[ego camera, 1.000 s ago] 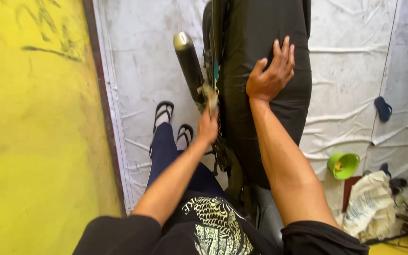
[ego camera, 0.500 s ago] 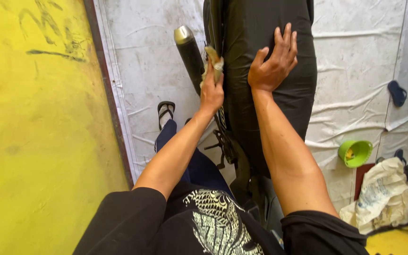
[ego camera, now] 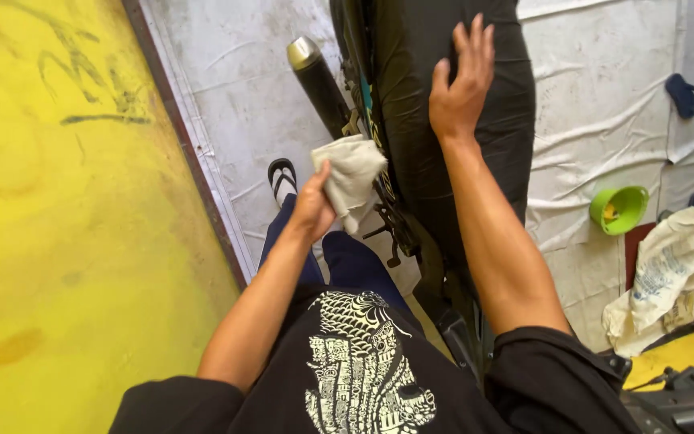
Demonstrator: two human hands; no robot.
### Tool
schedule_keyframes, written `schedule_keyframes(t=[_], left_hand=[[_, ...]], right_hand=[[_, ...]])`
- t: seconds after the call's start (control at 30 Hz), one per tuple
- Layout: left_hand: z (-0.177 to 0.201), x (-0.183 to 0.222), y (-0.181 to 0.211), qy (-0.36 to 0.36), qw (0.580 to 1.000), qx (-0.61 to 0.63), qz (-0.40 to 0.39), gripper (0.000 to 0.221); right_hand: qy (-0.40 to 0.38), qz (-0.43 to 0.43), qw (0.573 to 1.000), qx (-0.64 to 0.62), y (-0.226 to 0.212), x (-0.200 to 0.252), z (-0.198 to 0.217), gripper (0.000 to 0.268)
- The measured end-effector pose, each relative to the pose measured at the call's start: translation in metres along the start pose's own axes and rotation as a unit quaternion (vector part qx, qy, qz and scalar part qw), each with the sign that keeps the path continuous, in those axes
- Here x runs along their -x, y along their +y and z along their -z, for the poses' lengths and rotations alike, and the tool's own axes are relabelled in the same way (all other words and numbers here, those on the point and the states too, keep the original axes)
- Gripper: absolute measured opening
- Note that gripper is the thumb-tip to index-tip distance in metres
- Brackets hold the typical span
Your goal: The person wipes the black seat of a motorcycle with a white cloth. They use their left hand to scrub the surface while their right hand holds the seat steady. The person moves around the seat to clean different sections, including the sides and the rear.
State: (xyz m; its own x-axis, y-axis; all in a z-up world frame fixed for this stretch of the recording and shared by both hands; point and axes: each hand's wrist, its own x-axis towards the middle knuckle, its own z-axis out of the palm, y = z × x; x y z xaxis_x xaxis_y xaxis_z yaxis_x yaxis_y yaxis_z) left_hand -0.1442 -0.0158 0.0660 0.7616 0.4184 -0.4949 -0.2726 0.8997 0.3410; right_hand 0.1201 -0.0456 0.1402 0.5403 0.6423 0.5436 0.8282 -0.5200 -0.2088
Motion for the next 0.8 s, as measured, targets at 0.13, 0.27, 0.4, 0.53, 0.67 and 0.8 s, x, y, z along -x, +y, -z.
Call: schedule_keyframes(t=[0.13, 0.27, 0.4, 0.53, 0.67, 0.8], left_hand=[[-0.034, 0.043, 0.067, -0.084, 0.996, 0.025, 0.014, 0.055], [-0.049, 0.043, 0.093, -0.116, 0.987, -0.113, -0.006, 0.042], [-0.128, 0.098, 0.145, -0.147, 0.958, -0.243, -0.047, 0.03], [-0.134, 0.09, 0.156, -0.2, 0.938, -0.258, -0.119, 0.041], [-0.146, 0.078, 0.168, -0.25, 0.928, -0.225, -0.161, 0.066], [-0.136, 0.043, 0.142, -0.228, 0.939, -0.245, -0.078, 0.064]], right_hand=[[-0.084, -0.148, 0.904, -0.393, -0.07, 0.028, 0.069, 0.031], [-0.199, -0.333, 0.597, -0.703, -0.098, 0.072, 0.091, 0.053], [-0.128, -0.297, 0.63, -0.706, -0.131, 0.081, 0.116, 0.036], [0.015, -0.246, 0.721, -0.648, -0.157, 0.064, 0.161, 0.022], [0.062, -0.231, 0.72, -0.652, -0.126, 0.065, 0.171, 0.021], [0.051, -0.22, 0.716, -0.66, -0.111, 0.05, 0.194, 0.028]])
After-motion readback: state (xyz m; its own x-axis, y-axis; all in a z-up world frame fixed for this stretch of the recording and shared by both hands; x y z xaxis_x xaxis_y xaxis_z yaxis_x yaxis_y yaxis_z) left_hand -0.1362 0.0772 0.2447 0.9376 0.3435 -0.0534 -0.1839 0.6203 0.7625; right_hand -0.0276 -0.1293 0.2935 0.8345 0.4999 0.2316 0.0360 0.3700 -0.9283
